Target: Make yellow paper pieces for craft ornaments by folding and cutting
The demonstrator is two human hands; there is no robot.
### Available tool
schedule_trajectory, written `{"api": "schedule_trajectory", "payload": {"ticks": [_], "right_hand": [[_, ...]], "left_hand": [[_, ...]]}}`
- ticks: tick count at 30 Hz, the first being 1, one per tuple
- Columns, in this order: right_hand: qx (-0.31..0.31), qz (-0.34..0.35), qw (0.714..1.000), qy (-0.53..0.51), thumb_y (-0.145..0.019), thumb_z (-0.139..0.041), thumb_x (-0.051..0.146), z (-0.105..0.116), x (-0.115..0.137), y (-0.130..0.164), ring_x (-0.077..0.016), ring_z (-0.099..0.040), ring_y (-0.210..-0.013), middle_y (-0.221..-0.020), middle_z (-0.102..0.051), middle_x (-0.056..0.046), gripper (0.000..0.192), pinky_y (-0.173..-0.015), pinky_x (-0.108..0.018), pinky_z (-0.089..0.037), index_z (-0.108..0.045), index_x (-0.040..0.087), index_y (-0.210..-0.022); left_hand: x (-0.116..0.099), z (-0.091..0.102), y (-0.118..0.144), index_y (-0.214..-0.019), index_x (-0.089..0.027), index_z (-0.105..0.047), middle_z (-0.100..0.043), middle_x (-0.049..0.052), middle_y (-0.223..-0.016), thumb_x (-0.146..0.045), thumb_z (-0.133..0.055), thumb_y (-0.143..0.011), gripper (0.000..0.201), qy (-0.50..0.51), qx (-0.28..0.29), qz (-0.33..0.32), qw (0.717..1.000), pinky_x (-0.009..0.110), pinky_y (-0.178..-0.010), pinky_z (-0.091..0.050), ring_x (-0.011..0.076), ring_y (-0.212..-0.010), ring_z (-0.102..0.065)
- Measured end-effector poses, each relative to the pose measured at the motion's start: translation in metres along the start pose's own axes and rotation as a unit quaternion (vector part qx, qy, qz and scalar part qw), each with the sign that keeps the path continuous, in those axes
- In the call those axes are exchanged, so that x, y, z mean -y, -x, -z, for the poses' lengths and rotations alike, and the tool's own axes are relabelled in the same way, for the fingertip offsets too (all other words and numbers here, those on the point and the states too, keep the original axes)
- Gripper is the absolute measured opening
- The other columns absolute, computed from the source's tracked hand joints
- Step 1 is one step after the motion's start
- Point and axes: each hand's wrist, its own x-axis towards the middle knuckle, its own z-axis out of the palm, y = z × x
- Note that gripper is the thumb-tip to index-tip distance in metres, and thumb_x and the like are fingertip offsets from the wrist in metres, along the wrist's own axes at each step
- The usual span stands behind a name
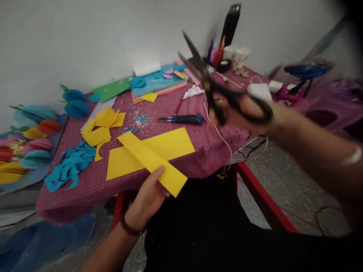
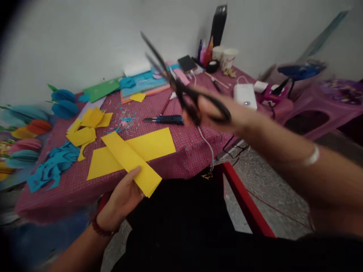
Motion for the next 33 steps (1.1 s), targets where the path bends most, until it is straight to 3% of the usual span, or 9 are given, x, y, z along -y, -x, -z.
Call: {"api": "schedule_trajectory", "payload": {"ticks": [1,2,4,8,10,17,21,26,33], "right_hand": [[0.133,0.056,0.983,-0.115,-0.093,-0.028,0.053,-0.005,-0.016,0.029,-0.0133,-0.068,-0.081,-0.086,-0.068,-0.001,0.058,-0.072,-0.032,-0.049,-0.04,0.024,-0.142],[0.202,0.094,0.954,-0.201,-0.085,-0.043,0.066,-0.009,-0.033,0.055,-0.0162,-0.067,-0.08,-0.084,-0.068,-0.001,0.07,-0.074,-0.035,-0.05,-0.043,0.024,-0.141],[0.293,0.064,0.905,-0.301,-0.078,-0.057,0.07,-0.017,-0.068,0.095,-0.0211,-0.067,-0.085,-0.092,-0.068,-0.007,0.073,-0.08,-0.039,-0.051,-0.05,0.027,-0.136],[0.389,0.019,0.779,-0.492,-0.076,-0.066,0.063,-0.033,-0.119,0.125,-0.023,-0.066,-0.085,-0.094,-0.063,-0.006,0.067,-0.09,-0.05,-0.048,-0.05,0.035,-0.135],[0.409,0.019,0.745,-0.527,-0.078,-0.067,0.059,-0.038,-0.132,0.122,-0.0221,-0.065,-0.087,-0.097,-0.061,-0.006,0.067,-0.094,-0.052,-0.045,-0.047,0.035,-0.137],[0.421,0.007,0.714,-0.56,-0.083,-0.064,0.056,-0.041,-0.147,0.107,-0.0194,-0.064,-0.087,-0.098,-0.06,-0.007,0.064,-0.093,-0.051,-0.045,-0.047,0.025,-0.136],[0.429,-0.021,0.704,-0.565,-0.083,-0.063,0.056,-0.044,-0.147,0.106,-0.0193,-0.064,-0.087,-0.096,-0.061,-0.006,0.059,-0.094,-0.052,-0.044,-0.051,0.025,-0.132],[0.436,-0.093,0.7,-0.557,-0.079,-0.064,0.062,-0.048,-0.155,0.105,-0.0207,-0.063,-0.084,-0.095,-0.063,-0.006,0.063,-0.096,-0.057,-0.04,-0.051,0.026,-0.13],[0.436,-0.136,0.696,-0.554,-0.079,-0.064,0.061,-0.056,-0.164,0.103,-0.0199,-0.061,-0.085,-0.096,-0.061,-0.006,0.07,-0.096,-0.057,-0.04,-0.044,0.022,-0.134]], "left_hand": [[-0.003,-0.01,0.0,-0.095,-0.015,-0.064,-0.072,0.003,-0.082,-0.019,-0.061,-0.085,0.011,0.009,0.009,0.001,1.0,0.025,-0.06,-0.054,0.015,-0.067,-0.068],[-0.007,-0.021,0.0,-0.096,-0.016,-0.063,-0.072,0.003,-0.083,-0.019,-0.058,-0.087,0.011,0.018,0.021,0.0,1.0,0.024,-0.056,-0.053,0.015,-0.066,-0.068],[-0.012,-0.041,-0.001,-0.096,-0.017,-0.061,-0.073,0.003,-0.085,-0.019,-0.054,-0.088,0.011,0.034,0.059,-0.015,0.998,0.021,-0.047,-0.047,0.0138,-0.063,-0.067],[-0.014,-0.066,-0.006,-0.088,-0.017,-0.058,-0.07,0.002,-0.077,-0.021,-0.055,-0.085,0.005,0.042,0.126,-0.049,0.99,0.019,-0.037,-0.036,0.0107,-0.05,-0.058],[-0.013,-0.07,-0.009,-0.087,-0.016,-0.056,-0.069,0.003,-0.077,-0.021,-0.056,-0.084,0.006,0.04,0.132,-0.055,0.989,0.02,-0.037,-0.035,0.0103,-0.048,-0.056],[-0.008,-0.066,-0.013,-0.088,-0.017,-0.057,-0.068,0.001,-0.075,-0.02,-0.058,-0.083,0.006,0.055,0.138,-0.064,0.987,0.02,-0.038,-0.035,0.0105,-0.047,-0.054],[-0.002,-0.064,-0.013,-0.085,-0.017,-0.058,-0.07,0.0,-0.076,-0.018,-0.06,-0.08,0.005,0.039,0.103,-0.082,0.991,0.02,-0.037,-0.035,0.0107,-0.049,-0.056],[0.015,-0.054,-0.015,-0.09,-0.017,-0.063,-0.071,0.0,-0.082,-0.008,-0.067,-0.07,0.022,-0.018,0.067,-0.11,0.992,0.017,-0.04,-0.037,0.0119,-0.064,-0.064],[0.029,-0.034,-0.024,-0.085,-0.016,-0.065,-0.072,0.0,-0.08,-0.001,-0.065,-0.07,0.021,-0.001,0.075,-0.069,0.995,0.02,-0.053,-0.053,0.0125,-0.066,-0.066]]}}
